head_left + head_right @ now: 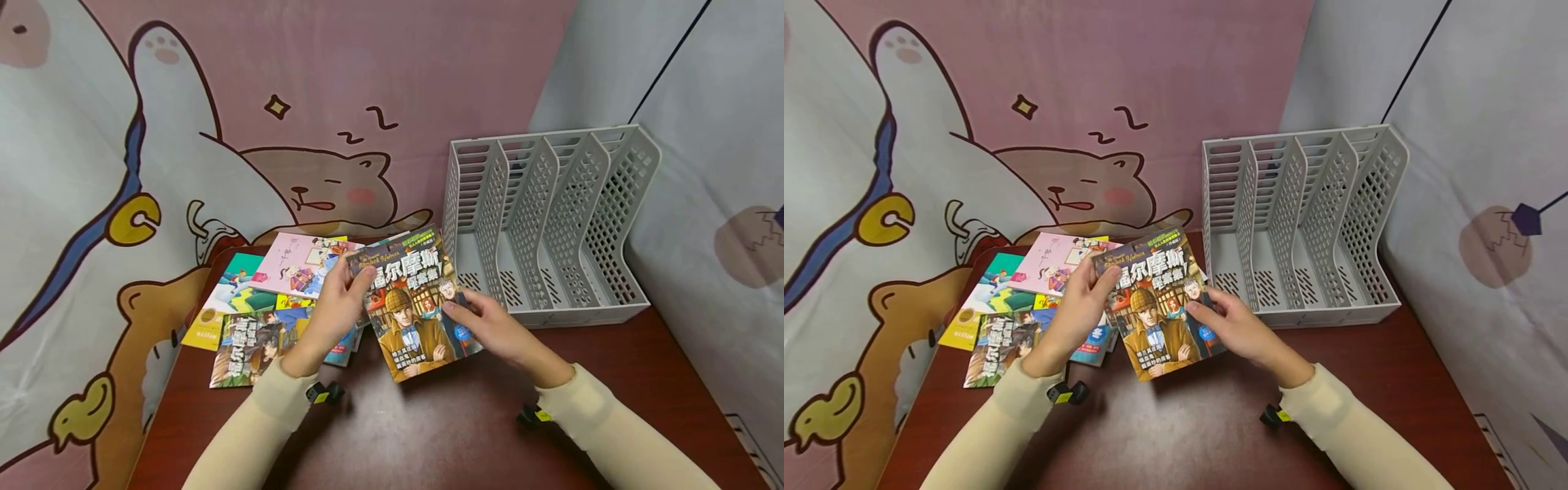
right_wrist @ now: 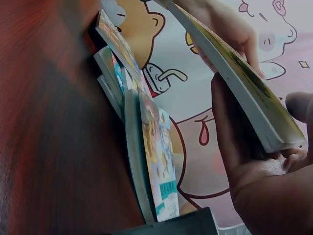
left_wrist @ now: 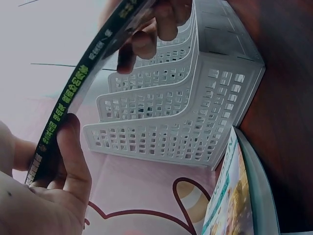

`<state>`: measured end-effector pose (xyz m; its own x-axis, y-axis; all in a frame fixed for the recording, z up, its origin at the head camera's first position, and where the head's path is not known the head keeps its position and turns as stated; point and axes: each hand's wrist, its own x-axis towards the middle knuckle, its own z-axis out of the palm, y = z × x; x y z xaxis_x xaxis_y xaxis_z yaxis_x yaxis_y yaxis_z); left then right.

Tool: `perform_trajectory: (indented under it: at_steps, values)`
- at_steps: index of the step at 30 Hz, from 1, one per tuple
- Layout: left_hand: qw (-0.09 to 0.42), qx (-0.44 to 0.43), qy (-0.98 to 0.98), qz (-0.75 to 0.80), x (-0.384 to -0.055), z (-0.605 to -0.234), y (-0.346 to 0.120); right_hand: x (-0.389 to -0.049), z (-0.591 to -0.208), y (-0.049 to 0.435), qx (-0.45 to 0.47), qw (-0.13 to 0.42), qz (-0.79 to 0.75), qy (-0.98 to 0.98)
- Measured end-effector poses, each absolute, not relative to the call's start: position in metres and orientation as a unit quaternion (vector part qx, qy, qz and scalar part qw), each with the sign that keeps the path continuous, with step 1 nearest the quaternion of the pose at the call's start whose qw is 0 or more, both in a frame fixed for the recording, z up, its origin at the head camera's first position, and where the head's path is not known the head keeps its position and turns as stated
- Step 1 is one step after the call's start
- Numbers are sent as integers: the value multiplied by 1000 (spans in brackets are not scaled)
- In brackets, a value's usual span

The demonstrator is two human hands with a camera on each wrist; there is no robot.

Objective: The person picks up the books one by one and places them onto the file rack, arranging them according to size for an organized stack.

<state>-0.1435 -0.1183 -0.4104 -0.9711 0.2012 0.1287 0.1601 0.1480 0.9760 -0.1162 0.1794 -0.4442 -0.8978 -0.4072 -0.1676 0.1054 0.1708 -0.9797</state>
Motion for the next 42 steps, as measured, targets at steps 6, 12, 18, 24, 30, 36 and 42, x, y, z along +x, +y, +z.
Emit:
perform_trajectory:
  at_steps: [6, 12, 18, 24, 30, 36, 42]
  values:
    - [16, 125, 766, 631, -144, -413, -116, -113, -450, 169, -99, 162, -636, 748]
    - [24, 106, 752, 650, -145, -414, -116, -108, -451, 163, -122, 94, -626, 765]
    - [22, 108, 749, 653, -146, -415, -116, -106, -452, 162, -127, 83, -621, 769]
    - [23, 107, 743, 661, -144, -416, -116, -106, -452, 162, -135, 80, -624, 766]
    - [33, 105, 737, 667, -145, -418, -114, -106, -450, 162, -121, 79, -631, 762]
    - [35, 118, 743, 657, -145, -418, -113, -108, -449, 163, -109, 75, -643, 754]
    - [47, 133, 737, 661, -144, -420, -112, -111, -448, 165, -125, 51, -653, 745]
